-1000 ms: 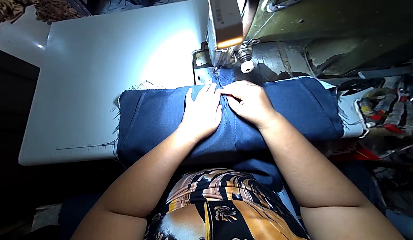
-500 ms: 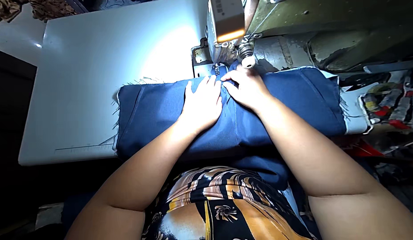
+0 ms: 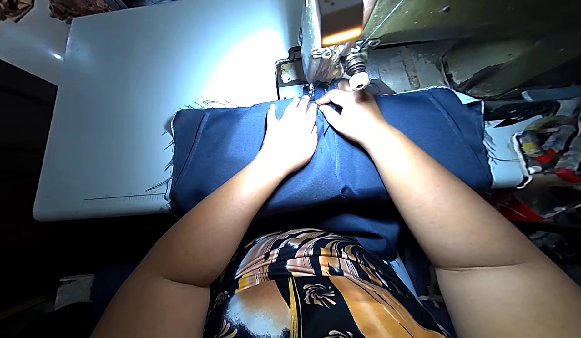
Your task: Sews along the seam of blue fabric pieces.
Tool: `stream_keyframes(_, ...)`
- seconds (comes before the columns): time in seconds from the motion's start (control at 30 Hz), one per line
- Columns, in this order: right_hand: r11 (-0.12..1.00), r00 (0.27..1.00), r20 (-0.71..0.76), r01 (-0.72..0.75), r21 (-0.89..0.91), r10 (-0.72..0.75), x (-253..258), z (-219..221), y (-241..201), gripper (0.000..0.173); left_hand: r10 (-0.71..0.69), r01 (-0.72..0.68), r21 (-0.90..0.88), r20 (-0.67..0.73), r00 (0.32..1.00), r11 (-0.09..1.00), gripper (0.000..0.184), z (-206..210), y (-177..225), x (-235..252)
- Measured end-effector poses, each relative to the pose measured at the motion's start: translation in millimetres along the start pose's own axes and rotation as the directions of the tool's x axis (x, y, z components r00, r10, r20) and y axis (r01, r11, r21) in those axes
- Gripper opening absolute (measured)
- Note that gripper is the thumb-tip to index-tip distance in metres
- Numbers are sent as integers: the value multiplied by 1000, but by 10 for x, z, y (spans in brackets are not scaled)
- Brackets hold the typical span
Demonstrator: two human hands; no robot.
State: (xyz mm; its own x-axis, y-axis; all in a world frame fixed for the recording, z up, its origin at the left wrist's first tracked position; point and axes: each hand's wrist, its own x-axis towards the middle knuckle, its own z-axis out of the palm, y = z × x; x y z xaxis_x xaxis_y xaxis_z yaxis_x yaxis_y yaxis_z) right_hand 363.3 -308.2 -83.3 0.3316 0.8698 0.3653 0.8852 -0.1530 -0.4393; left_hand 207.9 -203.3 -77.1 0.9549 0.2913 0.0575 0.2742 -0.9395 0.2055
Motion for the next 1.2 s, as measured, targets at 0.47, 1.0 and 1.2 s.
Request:
stream_keyframes(0.47,780,826,-340,-548,-301,449,-1394,-1272,551,35,19,-24,83,56,998,996,52,-64,-10,90)
stream_keyframes(1.0,771,890,-104,-440,-461,445,-1490,-1345,854,29,435,-388,-202,311,845,899,60,-520,-211,-327)
stream_keyframes(1.2,727,895,-221,-445,-523,389,-1581,-1450,612,31,417,-393,-140,290,862,909,44,-488,-78,-537)
